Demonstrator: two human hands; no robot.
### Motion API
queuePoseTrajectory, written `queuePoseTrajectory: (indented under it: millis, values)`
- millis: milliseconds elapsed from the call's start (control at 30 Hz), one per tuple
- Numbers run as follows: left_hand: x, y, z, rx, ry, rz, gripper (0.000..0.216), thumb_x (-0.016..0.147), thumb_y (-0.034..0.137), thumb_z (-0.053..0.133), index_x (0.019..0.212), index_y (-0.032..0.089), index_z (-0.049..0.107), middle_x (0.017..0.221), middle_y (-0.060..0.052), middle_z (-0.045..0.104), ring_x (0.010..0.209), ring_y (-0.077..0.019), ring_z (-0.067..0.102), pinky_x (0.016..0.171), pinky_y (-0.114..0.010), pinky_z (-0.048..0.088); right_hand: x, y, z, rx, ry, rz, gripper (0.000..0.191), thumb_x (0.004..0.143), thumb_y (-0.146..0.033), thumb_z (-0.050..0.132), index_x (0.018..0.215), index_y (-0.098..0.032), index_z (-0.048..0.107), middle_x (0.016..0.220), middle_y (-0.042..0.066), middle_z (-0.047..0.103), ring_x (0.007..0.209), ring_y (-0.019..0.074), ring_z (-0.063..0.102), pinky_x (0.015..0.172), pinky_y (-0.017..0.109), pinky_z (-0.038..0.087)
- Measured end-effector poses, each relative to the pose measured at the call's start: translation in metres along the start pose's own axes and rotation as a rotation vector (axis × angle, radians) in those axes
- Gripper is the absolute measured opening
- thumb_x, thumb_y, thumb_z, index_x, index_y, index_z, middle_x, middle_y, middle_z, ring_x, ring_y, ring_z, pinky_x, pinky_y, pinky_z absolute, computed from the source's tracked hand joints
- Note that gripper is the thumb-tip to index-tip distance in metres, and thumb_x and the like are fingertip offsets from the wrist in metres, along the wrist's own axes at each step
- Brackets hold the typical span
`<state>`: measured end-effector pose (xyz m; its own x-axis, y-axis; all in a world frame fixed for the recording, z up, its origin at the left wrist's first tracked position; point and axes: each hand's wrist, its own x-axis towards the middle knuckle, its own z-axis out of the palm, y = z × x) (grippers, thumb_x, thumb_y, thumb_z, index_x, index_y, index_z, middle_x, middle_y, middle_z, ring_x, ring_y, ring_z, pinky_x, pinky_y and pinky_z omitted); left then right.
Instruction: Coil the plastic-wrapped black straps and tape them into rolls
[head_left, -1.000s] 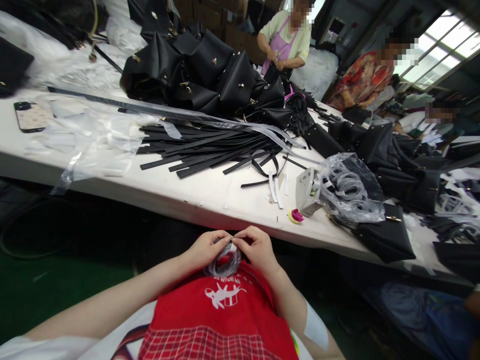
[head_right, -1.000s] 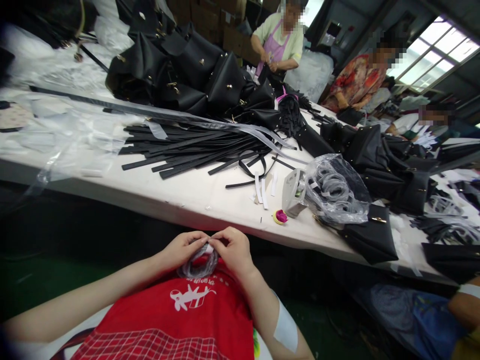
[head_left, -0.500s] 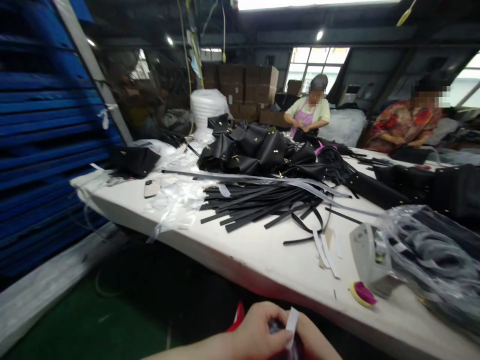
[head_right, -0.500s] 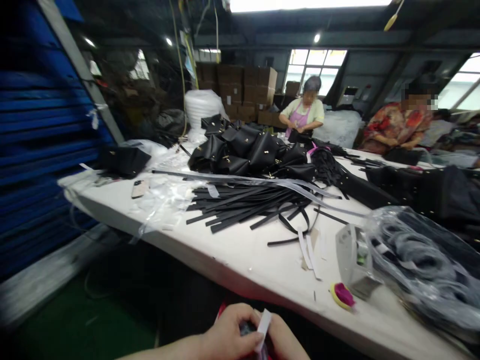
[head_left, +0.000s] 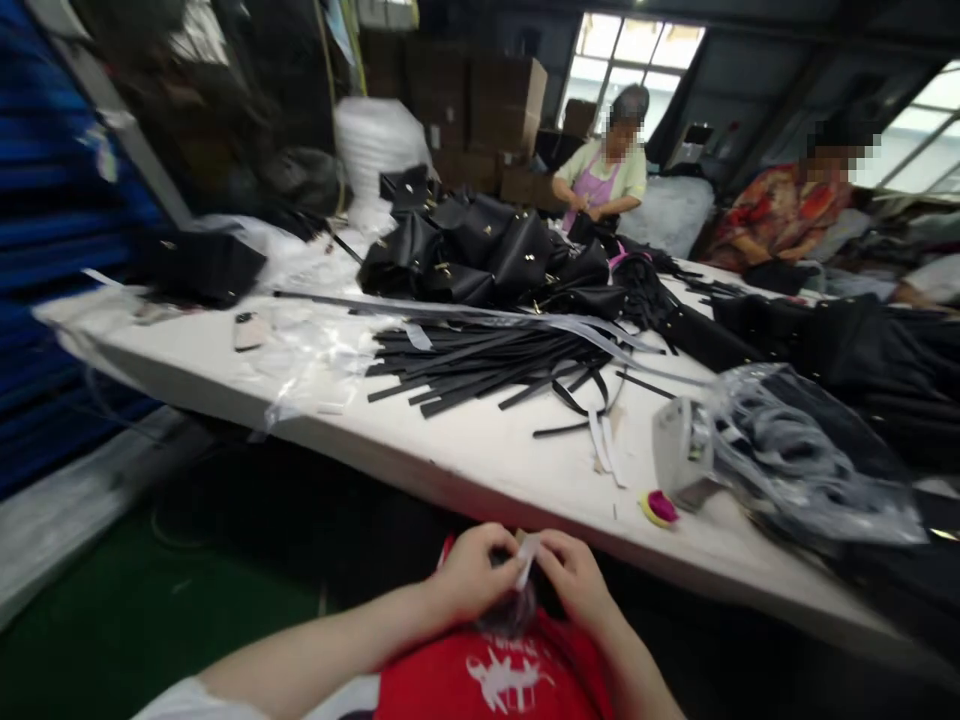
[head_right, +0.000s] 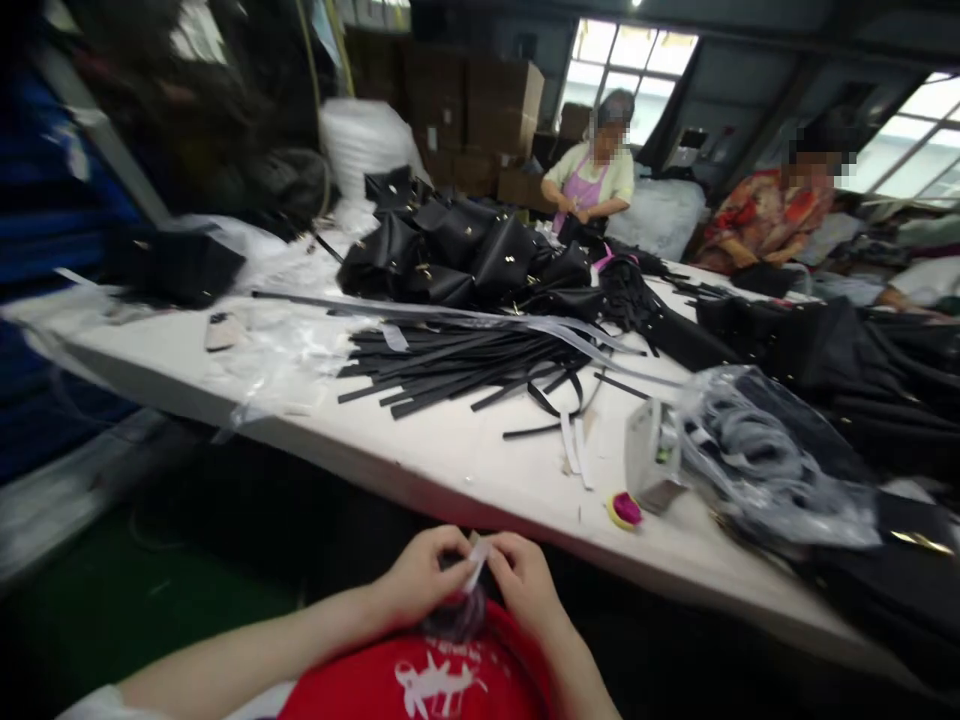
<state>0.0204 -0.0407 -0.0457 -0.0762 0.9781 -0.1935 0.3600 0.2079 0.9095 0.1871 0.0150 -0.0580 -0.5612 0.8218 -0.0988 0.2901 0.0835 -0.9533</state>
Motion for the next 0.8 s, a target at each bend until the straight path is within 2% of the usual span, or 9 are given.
queuePoseTrajectory:
  millis: [100, 267, 433, 567, 700, 800]
  values:
    - [0.003, 0.0, 0.001, -0.025, -0.043, 0.045, 0.014, 0.075, 0.031, 0.06, 0.073, 0.018, 0.06, 0.075, -0.003, 0.065, 0.073, -0.0179, 0.059, 0.072, -0.03, 0.045, 0.001, -0.004, -0.011, 0.083, -0.096, 0.024, 0.032, 0.082, -0.042, 0.057, 0.083, -0.016, 0.075, 0.081, 0.007, 0.072, 0.076, 0.0211, 0.064, 0.071, 0.031, 0.049]
    - [0.003, 0.001, 0.004, -0.08, -0.129, 0.106, 0.023, 0.075, 0.026, 0.061, 0.091, 0.02, 0.046, 0.081, 0.0, 0.063, 0.075, -0.0165, 0.061, 0.07, -0.029, 0.047, 0.003, 0.005, -0.02, 0.187, -0.09, 0.226, 0.028, 0.068, -0.04, 0.075, 0.077, -0.013, 0.074, 0.069, 0.004, 0.07, 0.061, 0.0144, 0.059, 0.063, 0.027, 0.047]
    - [0.003, 0.006, -0.001, -0.046, -0.191, 0.169, 0.024, 0.074, 0.023, 0.061, 0.094, 0.02, 0.047, 0.083, -0.001, 0.064, 0.076, -0.017, 0.062, 0.072, -0.031, 0.048, 0.009, 0.014, -0.021, 0.305, -0.244, 0.363, 0.037, 0.06, -0.044, 0.082, 0.072, -0.013, 0.066, 0.06, -0.001, 0.061, 0.053, 0.0095, 0.049, 0.053, 0.022, 0.038]
    - [-0.001, 0.002, -0.003, 0.004, -0.218, 0.18, 0.025, 0.071, 0.019, 0.062, 0.093, 0.02, 0.05, 0.085, -0.002, 0.065, 0.08, -0.0178, 0.062, 0.072, -0.031, 0.049, 0.008, 0.011, -0.02, 0.249, -0.273, 0.286, 0.038, 0.065, -0.046, 0.08, 0.067, -0.013, 0.059, 0.057, -0.002, 0.056, 0.052, 0.0081, 0.042, 0.051, 0.022, 0.031]
    - [0.002, -0.015, 0.003, -0.028, -0.28, 0.103, 0.04, 0.065, 0.022, 0.07, 0.1, 0.019, 0.052, 0.091, -0.003, 0.068, 0.08, -0.0172, 0.063, 0.07, -0.028, 0.051, 0.009, 0.024, -0.025, 0.141, -0.346, 0.221, 0.041, 0.071, -0.052, 0.073, 0.07, -0.012, 0.063, 0.065, 0.003, 0.06, 0.06, 0.0117, 0.049, 0.057, 0.024, 0.037]
    - [0.011, -0.031, 0.009, -0.075, -0.317, 0.07, 0.05, 0.06, 0.027, 0.077, 0.104, 0.019, 0.054, 0.093, -0.004, 0.07, 0.08, -0.0175, 0.064, 0.067, -0.026, 0.05, 0.015, 0.039, -0.025, 0.096, -0.388, 0.259, 0.053, 0.063, -0.065, 0.072, 0.067, -0.013, 0.06, 0.061, 0.003, 0.058, 0.055, 0.0111, 0.048, 0.053, 0.023, 0.036]
